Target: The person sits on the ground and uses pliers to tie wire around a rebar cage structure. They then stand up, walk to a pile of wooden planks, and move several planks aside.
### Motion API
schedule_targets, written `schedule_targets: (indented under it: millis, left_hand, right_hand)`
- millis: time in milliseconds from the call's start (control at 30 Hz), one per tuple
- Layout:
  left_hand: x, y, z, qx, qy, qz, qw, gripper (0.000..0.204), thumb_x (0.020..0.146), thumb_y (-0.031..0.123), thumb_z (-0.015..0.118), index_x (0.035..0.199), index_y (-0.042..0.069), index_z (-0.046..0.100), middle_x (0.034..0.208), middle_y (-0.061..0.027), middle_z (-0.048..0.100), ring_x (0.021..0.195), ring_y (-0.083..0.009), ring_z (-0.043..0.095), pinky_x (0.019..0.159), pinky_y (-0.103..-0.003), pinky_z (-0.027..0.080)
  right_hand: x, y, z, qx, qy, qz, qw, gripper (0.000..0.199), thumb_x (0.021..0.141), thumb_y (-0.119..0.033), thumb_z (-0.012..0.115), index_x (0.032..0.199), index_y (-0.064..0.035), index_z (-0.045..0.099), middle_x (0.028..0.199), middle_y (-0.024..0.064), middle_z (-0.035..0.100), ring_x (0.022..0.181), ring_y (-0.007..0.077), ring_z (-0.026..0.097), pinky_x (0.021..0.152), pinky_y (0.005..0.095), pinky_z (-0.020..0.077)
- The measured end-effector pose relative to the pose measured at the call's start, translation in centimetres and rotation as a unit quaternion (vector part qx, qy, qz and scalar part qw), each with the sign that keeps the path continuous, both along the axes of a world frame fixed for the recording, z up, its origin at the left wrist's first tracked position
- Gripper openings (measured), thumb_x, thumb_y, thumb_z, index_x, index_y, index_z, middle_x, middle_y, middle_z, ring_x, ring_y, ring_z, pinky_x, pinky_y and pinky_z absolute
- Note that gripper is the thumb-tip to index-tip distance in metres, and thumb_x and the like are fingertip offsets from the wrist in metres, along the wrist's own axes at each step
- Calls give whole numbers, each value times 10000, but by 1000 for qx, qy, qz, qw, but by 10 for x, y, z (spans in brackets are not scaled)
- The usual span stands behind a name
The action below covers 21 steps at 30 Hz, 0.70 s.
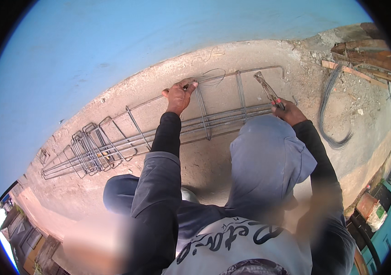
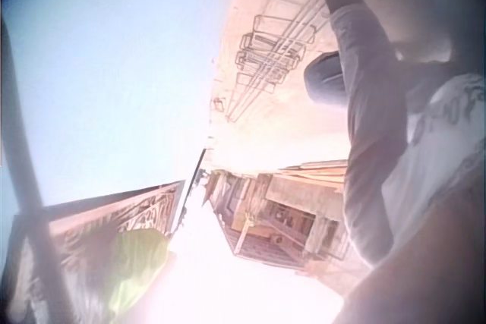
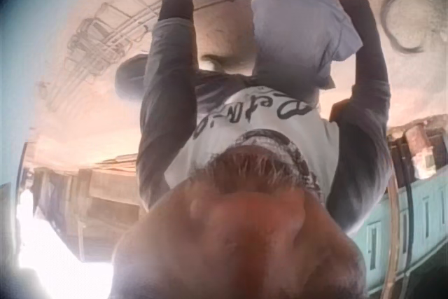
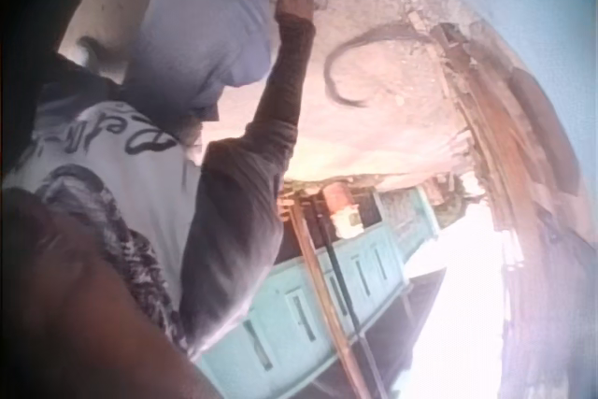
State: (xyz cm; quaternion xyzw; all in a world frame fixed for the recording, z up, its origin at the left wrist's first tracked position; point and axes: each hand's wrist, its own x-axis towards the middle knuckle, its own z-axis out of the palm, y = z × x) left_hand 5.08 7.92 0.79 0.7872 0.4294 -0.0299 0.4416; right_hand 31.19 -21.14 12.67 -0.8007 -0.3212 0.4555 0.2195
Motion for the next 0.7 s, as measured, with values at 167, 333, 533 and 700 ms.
schedule_targets:
  millis: [167, 333, 533, 700]
  left_hand:
    - [-16, 14, 1, -43, 14, -21, 999, 512, 922, 493, 600, 1300, 148, 617, 1215, -145, 671, 1224, -306, 551, 1098, -551, 77]
    - [-29, 14, 0, -57, -10, -18, 998, 497, 928, 397, 624, 1343, 128, 584, 1210, -170, 664, 1190, -296, 562, 1099, -481, 104]
    - [-18, 15, 0, -53, 1, -48, 997, 448, 927, 395, 615, 1288, 129, 612, 1243, -138, 659, 1208, -284, 562, 1064, -462, 139]
    - [-5, 6, -11, -36, -58, -8, 998, 414, 927, 329, 628, 1285, 120, 625, 1159, -160, 692, 1089, -249, 618, 1059, -430, 197]
  right_hand:
    - [1, 123, -8, -92, -61, 294, 949, 507, 939, -397, 525, 1280, -22, 538, 840, 134, 656, 797, 288, 622, 777, 399, 472]
    - [-3, 174, -13, -127, -139, 365, 912, 524, 947, -410, 524, 1335, -59, 512, 881, 149, 664, 861, 303, 632, 816, 421, 475]
    - [-26, 131, -22, -89, -78, 269, 956, 468, 956, -366, 555, 1316, -69, 520, 1006, 184, 650, 931, 311, 621, 829, 411, 480]
    - [-53, -6, -105, -99, 70, 53, 991, 475, 920, -321, 594, 1357, -153, 512, 1155, 188, 632, 1061, 370, 603, 893, 460, 470]
